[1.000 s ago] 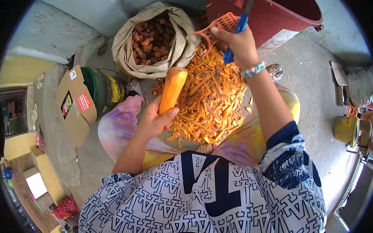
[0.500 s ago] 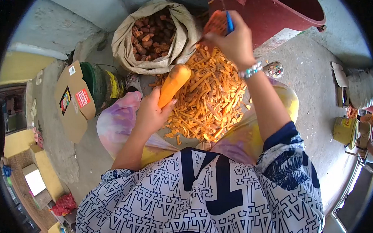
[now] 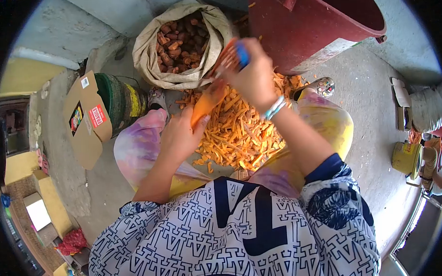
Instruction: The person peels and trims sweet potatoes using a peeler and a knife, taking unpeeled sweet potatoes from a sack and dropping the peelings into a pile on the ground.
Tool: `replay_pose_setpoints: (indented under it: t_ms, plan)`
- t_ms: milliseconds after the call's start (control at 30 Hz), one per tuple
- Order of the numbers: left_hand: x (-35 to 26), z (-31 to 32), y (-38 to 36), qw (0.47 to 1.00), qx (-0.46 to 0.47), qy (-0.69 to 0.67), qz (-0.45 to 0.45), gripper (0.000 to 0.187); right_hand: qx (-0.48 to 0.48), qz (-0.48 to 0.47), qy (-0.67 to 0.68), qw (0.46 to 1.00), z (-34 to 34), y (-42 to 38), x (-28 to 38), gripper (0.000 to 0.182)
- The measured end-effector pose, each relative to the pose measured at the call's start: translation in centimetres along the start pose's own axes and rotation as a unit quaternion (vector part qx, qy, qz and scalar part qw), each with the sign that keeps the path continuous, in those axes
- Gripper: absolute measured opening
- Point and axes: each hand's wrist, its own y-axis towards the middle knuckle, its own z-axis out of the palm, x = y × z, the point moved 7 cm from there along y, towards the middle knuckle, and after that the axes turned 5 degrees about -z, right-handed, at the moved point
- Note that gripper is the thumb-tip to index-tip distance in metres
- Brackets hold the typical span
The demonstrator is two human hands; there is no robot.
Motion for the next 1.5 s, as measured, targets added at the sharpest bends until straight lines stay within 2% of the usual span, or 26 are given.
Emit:
replay_pose_setpoints:
  t_ms: [33, 167, 233, 367, 433, 500, 533, 567, 633, 700, 733, 767, 833, 867, 900, 967, 1000, 1033, 1100, 1167, 1200, 1300, 1333, 1367, 1433, 1500]
  plan:
    - [0.1, 0.2, 0.1, 1.0, 0.0, 0.001, -0.001, 0.034, 0.062, 0.08, 0.009, 0.995, 1.1, -1.1, 0.7, 0.059]
    - [-0.2, -0.1, -0.4, 0.996, -0.061, -0.01, 0.06, 0.033, -0.006, 0.131, -0.059, 0.99, -1.5, 1.4, -6.6, 0.051]
    - [0.0, -0.7, -0.3, 0.993, -0.092, -0.021, 0.069, 0.033, -0.02, 0.216, -0.069, 0.974, -3.6, 2.7, -10.0, 0.049]
    - [0.7, -0.2, -0.1, 0.989, -0.119, -0.031, 0.084, 0.036, -0.03, 0.154, -0.076, 0.985, -4.5, 3.2, -6.3, 0.048]
    - [0.7, 0.1, -0.1, 0.99, -0.11, -0.03, 0.08, 0.036, -0.032, 0.095, 0.063, 0.993, -3.4, 2.8, -2.9, 0.048]
    - [0.9, 1.0, 0.2, 0.999, -0.025, -0.02, 0.016, 0.034, 0.003, 0.061, 0.171, 0.983, -1.1, 1.1, -0.4, 0.05]
    - [0.7, 0.9, 0.2, 0.999, -0.024, -0.02, 0.017, 0.034, 0.022, -0.015, 0.079, 0.997, -0.5, 0.4, 1.7, 0.052]
    - [0.7, 1.2, 0.4, 1.0, -0.002, -0.013, 0.004, 0.034, 0.092, 0.08, 0.098, 0.988, 0.3, -0.5, 2.8, 0.05]
    - [0.7, 1.2, 0.6, 1.0, 0.02, -0.002, -0.01, 0.035, 0.02, -0.009, 0.002, 1.0, -0.6, 0.6, 1.6, 0.047]
    - [0.8, 0.9, 0.5, 1.0, 0.007, 0.017, -0.022, 0.033, -0.013, 0.115, -0.075, 0.99, -2.4, 2.1, -4.2, 0.044]
    - [0.9, 0.8, 0.5, 1.0, 0.005, 0.015, -0.022, 0.033, -0.032, 0.19, -0.006, 0.981, -3.4, 2.6, -5.7, 0.039]
    - [1.0, 0.8, 0.5, 0.999, 0.005, 0.022, -0.034, 0.032, -0.031, 0.186, -0.008, 0.982, -3.2, 2.5, -5.1, 0.039]
    - [1.1, 1.0, 0.4, 0.999, 0.005, 0.026, -0.047, 0.03, -0.028, 0.044, 0.069, 0.996, -1.5, 1.9, -0.6, 0.041]
    - [0.9, 0.8, 0.4, 0.999, -0.013, 0.027, -0.034, 0.03, -0.01, -0.01, 0.025, 1.0, -0.3, 0.8, 2.4, 0.044]
    - [0.8, 0.6, 0.4, 0.999, -0.031, 0.031, -0.021, 0.03, 0.047, 0.034, -0.005, 0.998, 0.9, -0.2, 3.1, 0.053]
    - [1.2, 0.6, 0.5, 0.999, -0.002, 0.014, -0.038, 0.03, -0.019, 0.064, -0.005, 0.998, 0.3, 0.5, -2.1, 0.045]
    - [1.4, 0.8, 0.5, 0.998, 0.023, -0.01, -0.057, 0.03, -0.012, 0.18, 0.077, 0.98, -0.4, 1.1, -5.4, 0.044]
    - [1.5, 0.8, 0.4, 0.998, 0.023, -0.011, -0.055, 0.03, -0.052, 0.179, 0.0, 0.982, -2.5, 2.2, -6.6, 0.043]
    - [1.3, 0.7, 0.3, 0.992, 0.019, -0.123, -0.028, 0.03, -0.082, 0.119, 0.116, 0.983, -2.4, 2.4, -4.7, 0.042]
    - [1.0, 0.9, 0.4, 0.99, 0.026, -0.134, -0.027, 0.03, -0.038, -0.015, 0.076, 0.996, -0.4, 0.5, 0.5, 0.039]
    - [1.0, 0.9, 0.5, 0.99, 0.034, -0.138, -0.024, 0.03, -0.037, -0.015, 0.079, 0.996, -0.5, 0.8, -0.3, 0.039]
    - [1.9, 1.0, 0.5, 0.985, 0.017, -0.168, -0.025, 0.029, -0.058, 0.093, 0.054, 0.993, -2.2, 2.0, -5.3, 0.043]
    - [1.8, 1.0, 0.5, 0.985, 0.017, -0.17, -0.023, 0.029, -0.082, 0.159, 0.128, 0.976, -3.5, 3.0, -6.5, 0.042]
    - [1.5, 0.4, 0.5, 0.975, -0.017, -0.22, -0.001, 0.028, -0.054, 0.188, 0.205, 0.959, -3.6, 3.4, -7.7, 0.043]
    - [1.2, -0.2, 0.6, 0.961, -0.054, -0.271, 0.019, 0.026, 0.019, 0.247, 0.242, 0.938, -1.8, 2.0, -4.8, 0.046]
    - [0.9, -0.8, 0.7, 0.971, -0.079, -0.222, 0.037, 0.021, 0.055, 0.23, 0.295, 0.926, 0.2, 0.0, -2.1, 0.048]
